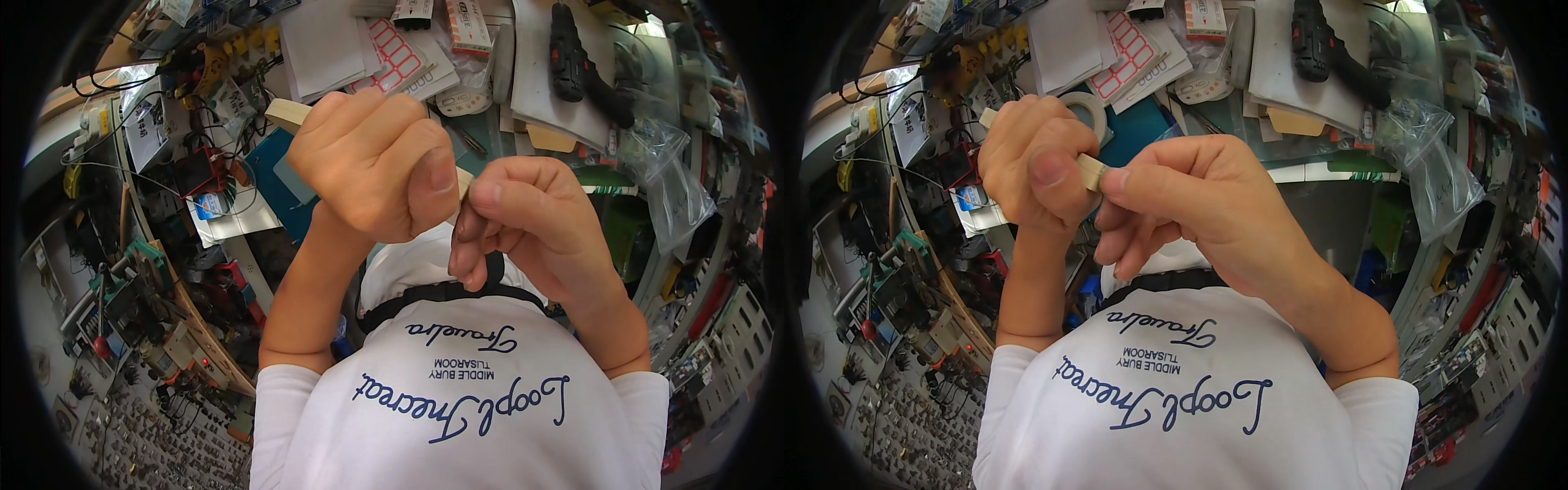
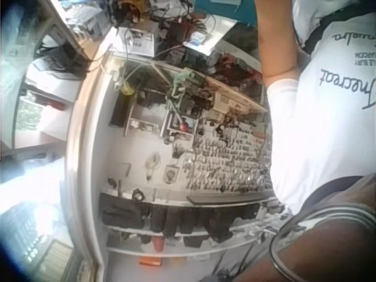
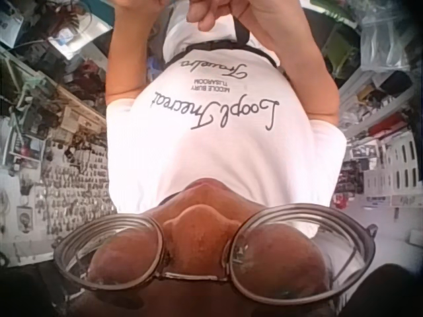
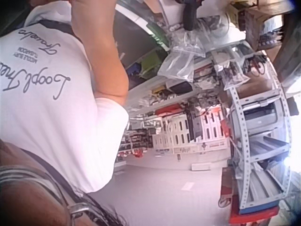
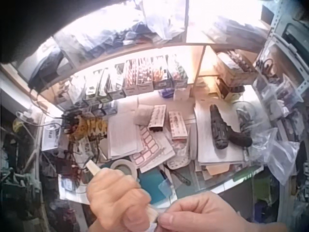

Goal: The person uses a cordless drill to fasten a wooden piece to a shelf, then retrieves a small wooden block and applies double-sided tape to its edges. The person peels the backing and presses the tape onto the block, then places the block on the shelf.

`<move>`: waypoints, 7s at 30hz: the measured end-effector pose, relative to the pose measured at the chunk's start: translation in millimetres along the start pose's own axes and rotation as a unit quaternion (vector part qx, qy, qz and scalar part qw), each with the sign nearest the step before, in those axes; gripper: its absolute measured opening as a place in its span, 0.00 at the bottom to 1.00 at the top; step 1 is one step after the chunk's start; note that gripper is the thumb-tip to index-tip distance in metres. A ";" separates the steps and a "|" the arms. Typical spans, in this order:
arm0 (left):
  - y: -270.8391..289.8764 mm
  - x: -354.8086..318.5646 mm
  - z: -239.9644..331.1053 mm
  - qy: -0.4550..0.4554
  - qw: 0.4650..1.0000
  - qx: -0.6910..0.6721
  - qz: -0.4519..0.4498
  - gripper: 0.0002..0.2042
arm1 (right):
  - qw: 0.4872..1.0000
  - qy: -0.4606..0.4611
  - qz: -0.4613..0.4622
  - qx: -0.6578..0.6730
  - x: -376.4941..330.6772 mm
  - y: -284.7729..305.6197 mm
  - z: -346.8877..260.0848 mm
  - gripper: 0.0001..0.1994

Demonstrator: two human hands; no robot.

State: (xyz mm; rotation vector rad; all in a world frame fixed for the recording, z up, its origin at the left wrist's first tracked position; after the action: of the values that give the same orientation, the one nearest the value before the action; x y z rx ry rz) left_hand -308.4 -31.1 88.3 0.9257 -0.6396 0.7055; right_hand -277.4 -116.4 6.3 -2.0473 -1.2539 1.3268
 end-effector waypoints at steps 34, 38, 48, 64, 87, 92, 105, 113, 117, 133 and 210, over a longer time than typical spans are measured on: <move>0.2 -0.4 2.7 0.003 1.000 -0.021 -0.015 0.08 | 0.996 0.030 0.049 -0.066 -2.8 -1.8 -3.2 0.13; 0.7 -0.4 2.3 0.008 1.000 -0.026 -0.013 0.08 | 0.996 0.026 0.046 -0.066 -2.2 -2.0 -2.3 0.13; -0.7 -4.4 -0.4 0.026 0.999 -0.041 -0.009 0.09 | 0.997 0.035 0.040 -0.061 -1.8 -1.4 -0.5 0.13; -1.1 -4.9 0.9 0.033 0.998 -0.057 0.002 0.09 | 0.996 0.037 0.050 -0.068 -4.7 -1.6 -1.0 0.14; 2.2 -7.5 1.9 0.041 0.996 -0.071 0.015 0.11 | 0.997 0.043 0.046 -0.053 -7.3 -3.8 -0.8 0.15; 2.7 -8.5 0.3 0.050 0.995 -0.077 0.026 0.11 | 0.993 0.063 0.047 -0.083 -8.3 -2.3 -3.3 0.12; 2.5 -10.3 -9.3 0.099 0.990 -0.102 0.015 0.13 | 0.754 0.429 0.105 -0.486 -44.4 -34.9 -64.2 0.08; 1.3 -9.6 -9.9 0.105 0.989 -0.108 0.006 0.11 | 0.555 0.540 0.048 -0.632 -54.6 -62.4 -71.1 0.12; 1.5 -5.1 -7.4 0.114 0.989 -0.096 -0.003 0.12 | 0.511 0.557 0.038 -0.654 -58.2 -67.8 -74.0 0.12; -1.9 1.6 -10.8 0.142 0.985 -0.093 -0.019 0.15 | 0.495 0.561 0.026 -0.663 -58.5 -76.9 -79.2 0.12; -2.7 -0.1 -12.2 0.163 0.981 -0.100 -0.026 0.18 | 0.489 0.495 0.026 -0.718 -57.9 -81.4 -78.1 0.11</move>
State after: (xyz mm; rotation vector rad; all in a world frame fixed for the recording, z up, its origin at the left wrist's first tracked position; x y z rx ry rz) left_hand -304.1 -21.6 81.4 0.6212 -0.3861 0.7128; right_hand -256.1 -112.3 131.3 -2.7398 -1.6229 -1.6410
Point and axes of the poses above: each hand's wrist, its own x-axis towards the middle knuckle, its own y-axis out of the back of the hand, z = x × y, the point moved 10 cm from there along x, towards the middle knuckle, and after that the axes turned 4 degrees about y, right-handed, at the moved point
